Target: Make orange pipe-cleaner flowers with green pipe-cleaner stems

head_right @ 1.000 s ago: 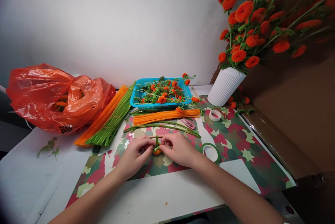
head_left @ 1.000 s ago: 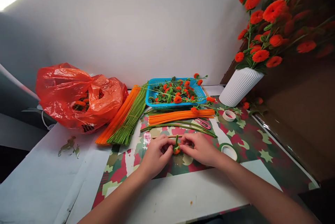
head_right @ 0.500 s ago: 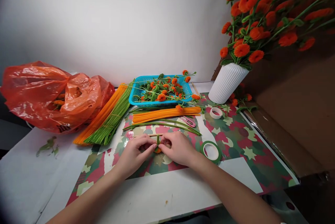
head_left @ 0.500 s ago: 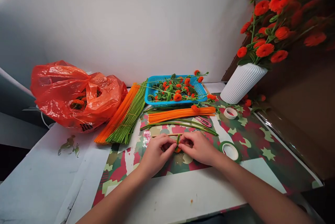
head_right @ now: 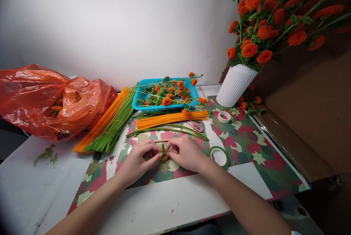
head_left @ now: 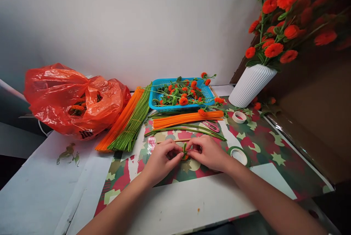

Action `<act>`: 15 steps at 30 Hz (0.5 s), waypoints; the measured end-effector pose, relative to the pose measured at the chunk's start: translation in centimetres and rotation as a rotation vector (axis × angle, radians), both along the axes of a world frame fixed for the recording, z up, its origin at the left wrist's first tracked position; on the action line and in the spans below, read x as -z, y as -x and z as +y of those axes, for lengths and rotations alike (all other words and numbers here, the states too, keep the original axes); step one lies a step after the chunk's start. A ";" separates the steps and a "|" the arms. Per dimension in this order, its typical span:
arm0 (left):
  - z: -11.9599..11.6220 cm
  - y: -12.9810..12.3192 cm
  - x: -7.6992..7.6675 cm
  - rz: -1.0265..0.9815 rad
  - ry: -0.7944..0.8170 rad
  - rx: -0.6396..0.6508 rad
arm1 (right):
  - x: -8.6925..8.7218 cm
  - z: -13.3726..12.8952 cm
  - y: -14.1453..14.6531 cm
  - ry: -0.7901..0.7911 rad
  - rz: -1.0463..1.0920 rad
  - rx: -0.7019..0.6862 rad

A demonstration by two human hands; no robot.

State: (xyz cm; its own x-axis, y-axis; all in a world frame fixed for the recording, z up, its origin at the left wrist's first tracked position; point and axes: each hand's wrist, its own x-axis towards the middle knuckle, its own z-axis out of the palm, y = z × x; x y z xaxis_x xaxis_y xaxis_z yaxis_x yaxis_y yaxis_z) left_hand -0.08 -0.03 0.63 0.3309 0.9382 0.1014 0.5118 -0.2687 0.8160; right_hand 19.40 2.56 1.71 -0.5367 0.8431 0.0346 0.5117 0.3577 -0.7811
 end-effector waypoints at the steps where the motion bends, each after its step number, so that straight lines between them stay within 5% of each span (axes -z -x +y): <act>1: 0.0 0.0 0.0 -0.001 0.000 -0.001 | 0.0 0.0 0.0 0.002 0.004 0.001; 15: 0.2 -0.4 0.1 -0.017 0.041 -0.012 | 0.1 -0.1 0.7 0.062 -0.016 0.033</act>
